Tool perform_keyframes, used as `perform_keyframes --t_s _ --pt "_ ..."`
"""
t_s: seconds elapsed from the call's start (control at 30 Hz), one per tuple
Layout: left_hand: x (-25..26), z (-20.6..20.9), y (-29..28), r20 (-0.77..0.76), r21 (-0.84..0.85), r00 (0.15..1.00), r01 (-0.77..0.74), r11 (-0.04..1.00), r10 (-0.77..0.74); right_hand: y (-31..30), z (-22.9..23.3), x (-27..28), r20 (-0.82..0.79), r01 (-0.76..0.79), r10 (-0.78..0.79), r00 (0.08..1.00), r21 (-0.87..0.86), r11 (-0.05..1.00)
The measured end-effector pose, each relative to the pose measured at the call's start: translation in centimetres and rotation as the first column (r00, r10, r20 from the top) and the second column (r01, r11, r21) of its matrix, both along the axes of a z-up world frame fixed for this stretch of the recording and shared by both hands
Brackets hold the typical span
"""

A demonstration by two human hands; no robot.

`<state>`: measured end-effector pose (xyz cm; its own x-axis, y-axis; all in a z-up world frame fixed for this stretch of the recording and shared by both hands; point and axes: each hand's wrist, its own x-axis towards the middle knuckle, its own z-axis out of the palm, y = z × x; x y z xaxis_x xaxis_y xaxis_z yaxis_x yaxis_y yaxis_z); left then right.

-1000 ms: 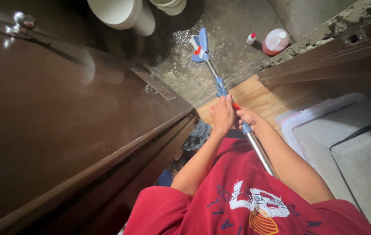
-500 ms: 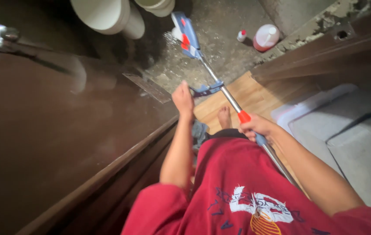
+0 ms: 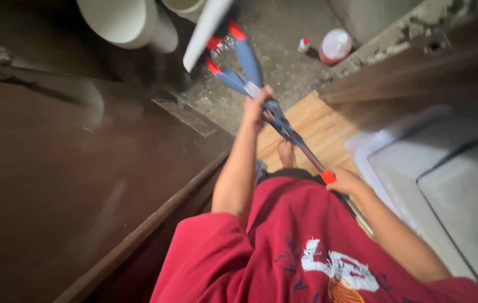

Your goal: The person mops a wood-look floor, using a spray mop to clean various areas of the room, including near a bed and under furniture.

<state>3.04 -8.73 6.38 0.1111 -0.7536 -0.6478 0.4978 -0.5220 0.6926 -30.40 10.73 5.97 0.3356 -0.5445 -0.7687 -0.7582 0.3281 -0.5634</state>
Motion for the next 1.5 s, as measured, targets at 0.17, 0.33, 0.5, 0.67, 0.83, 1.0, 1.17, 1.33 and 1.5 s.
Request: perform_keyframes --t_s 0.17,0.33,0.5,0.67,0.83,1.0,1.17,1.33,1.5 --pt "-5.9 -4.2 6.9 0.198 0.032 0.979 -0.063 0.998 0.055 -4.1 6.2 3.7 -0.185 0.016 -0.079 0.979 -0.322 0.946" --pt "-9.7 0.1 11.2 0.192 0.125 0.974 -0.146 0.981 0.120 -12.2 19.6 9.5 0.162 0.139 -0.037 0.986 -0.681 0.718" --pt "-8.1 6.9 12.5 0.200 -0.089 0.979 -0.023 0.996 0.040 -18.2 29.7 13.9 0.214 0.117 0.137 0.967 -0.853 0.508" --pt "-8.3 5.8 13.6 0.173 -0.220 0.975 0.176 0.959 -0.139 -23.6 34.6 15.8 -0.097 -0.239 0.377 0.921 -0.905 0.352" --pt "-10.3 3.3 14.9 0.235 -0.299 0.949 0.275 0.914 -0.209 -26.7 35.8 16.6 -0.176 -0.466 0.630 0.756 -0.821 0.330" --pt "-10.0 6.0 14.7 0.159 -0.376 0.961 0.270 0.886 -0.225 -28.2 35.5 15.6 -0.110 -0.572 0.612 0.783 -0.515 0.639" --pt "-9.9 7.0 14.6 0.067 -0.291 0.941 0.336 0.896 -0.331 -28.4 35.1 14.9 -0.090 -0.535 0.576 0.813 -0.507 0.676" --pt "-9.5 6.6 15.3 -0.020 -0.348 0.924 0.352 0.869 -0.382 -28.9 36.8 13.7 -0.129 -0.452 0.440 0.889 -0.411 0.792" --pt "-9.5 6.0 15.7 -0.103 -0.325 0.887 0.397 0.858 -0.450 -28.4 35.6 15.1 0.060 -0.521 0.569 0.820 -0.334 0.786"
